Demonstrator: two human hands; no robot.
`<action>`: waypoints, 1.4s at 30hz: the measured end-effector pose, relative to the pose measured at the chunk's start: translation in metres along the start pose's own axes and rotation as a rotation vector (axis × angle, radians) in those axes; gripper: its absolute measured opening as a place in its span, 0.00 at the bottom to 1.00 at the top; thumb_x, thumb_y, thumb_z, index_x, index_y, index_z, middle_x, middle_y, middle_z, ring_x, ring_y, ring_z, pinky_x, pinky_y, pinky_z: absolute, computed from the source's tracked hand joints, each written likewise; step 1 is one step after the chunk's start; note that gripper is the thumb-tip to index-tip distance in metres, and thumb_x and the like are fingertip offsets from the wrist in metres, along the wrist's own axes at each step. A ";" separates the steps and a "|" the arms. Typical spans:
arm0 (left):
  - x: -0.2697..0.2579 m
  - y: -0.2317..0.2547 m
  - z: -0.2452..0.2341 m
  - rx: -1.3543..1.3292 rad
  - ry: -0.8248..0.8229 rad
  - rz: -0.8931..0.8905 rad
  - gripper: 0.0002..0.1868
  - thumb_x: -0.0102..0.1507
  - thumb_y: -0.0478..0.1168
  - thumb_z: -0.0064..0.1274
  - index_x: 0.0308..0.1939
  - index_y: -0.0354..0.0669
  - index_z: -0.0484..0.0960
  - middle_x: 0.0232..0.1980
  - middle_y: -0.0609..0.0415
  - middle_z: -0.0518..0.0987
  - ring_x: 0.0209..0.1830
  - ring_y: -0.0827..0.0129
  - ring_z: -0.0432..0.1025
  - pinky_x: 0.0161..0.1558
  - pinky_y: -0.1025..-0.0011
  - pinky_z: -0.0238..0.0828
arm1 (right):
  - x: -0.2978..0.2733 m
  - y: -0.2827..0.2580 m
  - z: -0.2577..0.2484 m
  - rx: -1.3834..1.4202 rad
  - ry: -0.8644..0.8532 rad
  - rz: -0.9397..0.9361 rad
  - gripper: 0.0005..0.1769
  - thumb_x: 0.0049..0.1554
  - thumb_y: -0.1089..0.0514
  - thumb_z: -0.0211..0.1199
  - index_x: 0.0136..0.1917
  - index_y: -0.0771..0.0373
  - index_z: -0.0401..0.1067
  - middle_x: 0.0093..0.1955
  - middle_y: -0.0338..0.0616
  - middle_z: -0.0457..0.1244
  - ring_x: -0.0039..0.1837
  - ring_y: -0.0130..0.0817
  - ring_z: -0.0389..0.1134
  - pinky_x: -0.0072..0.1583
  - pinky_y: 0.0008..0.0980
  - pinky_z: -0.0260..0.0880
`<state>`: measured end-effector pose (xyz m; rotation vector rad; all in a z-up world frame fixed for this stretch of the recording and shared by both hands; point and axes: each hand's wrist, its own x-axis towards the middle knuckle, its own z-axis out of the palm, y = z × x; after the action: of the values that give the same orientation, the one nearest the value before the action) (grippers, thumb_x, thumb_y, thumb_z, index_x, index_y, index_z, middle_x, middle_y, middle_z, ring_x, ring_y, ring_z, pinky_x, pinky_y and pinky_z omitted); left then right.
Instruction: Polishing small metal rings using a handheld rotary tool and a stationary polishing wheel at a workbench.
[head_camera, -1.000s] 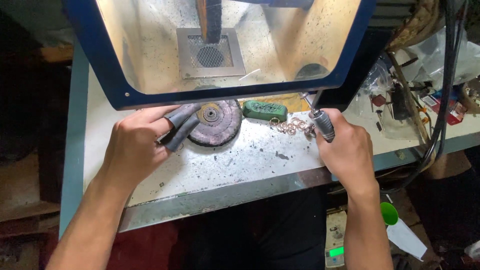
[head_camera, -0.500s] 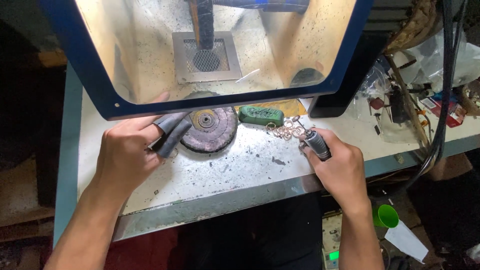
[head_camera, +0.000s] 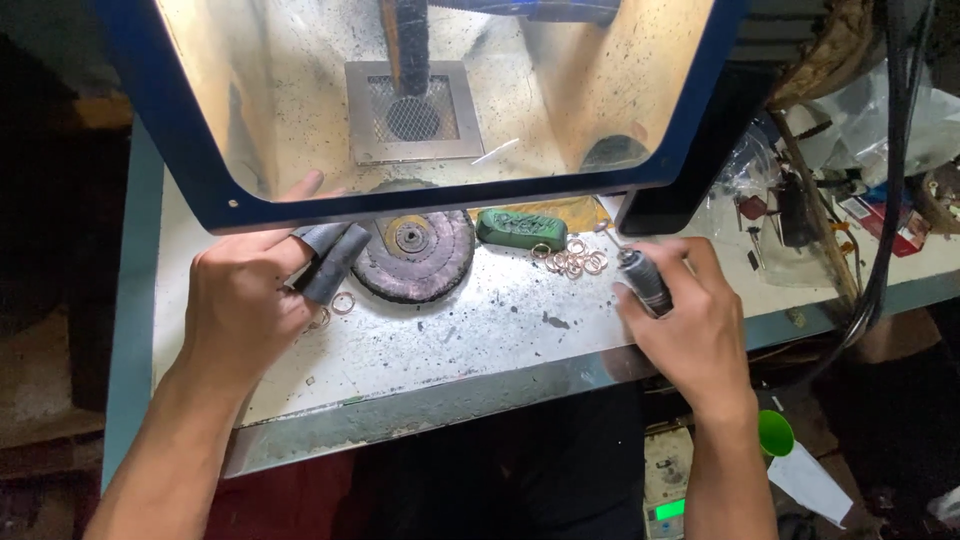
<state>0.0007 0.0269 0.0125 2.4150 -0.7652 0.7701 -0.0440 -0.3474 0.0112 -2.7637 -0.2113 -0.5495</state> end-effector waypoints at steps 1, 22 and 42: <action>0.000 0.000 0.001 0.000 0.000 0.005 0.26 0.65 0.39 0.65 0.14 0.34 0.73 0.57 0.29 0.83 0.59 0.50 0.79 0.28 0.65 0.72 | 0.000 0.000 0.002 0.000 0.004 0.003 0.20 0.55 0.58 0.70 0.61 0.60 0.75 0.59 0.44 0.61 0.54 0.47 0.71 0.48 0.50 0.78; 0.002 0.004 0.002 -0.003 0.013 0.011 0.07 0.66 0.35 0.63 0.38 0.33 0.89 0.55 0.41 0.84 0.65 0.49 0.74 0.50 0.61 0.80 | 0.050 -0.002 0.014 -0.350 0.136 0.215 0.32 0.55 0.33 0.76 0.57 0.60 0.77 0.71 0.67 0.55 0.47 0.70 0.71 0.42 0.61 0.73; -0.001 0.002 0.006 0.022 0.067 -0.004 0.17 0.69 0.38 0.62 0.26 0.34 0.84 0.48 0.41 0.87 0.63 0.47 0.77 0.38 0.62 0.78 | 0.069 0.007 0.016 -0.311 0.151 0.225 0.24 0.57 0.40 0.76 0.58 0.56 0.80 0.60 0.66 0.55 0.37 0.77 0.67 0.39 0.64 0.73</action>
<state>0.0009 0.0225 0.0081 2.3962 -0.7291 0.8574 0.0257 -0.3435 0.0225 -2.9674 0.2377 -0.7834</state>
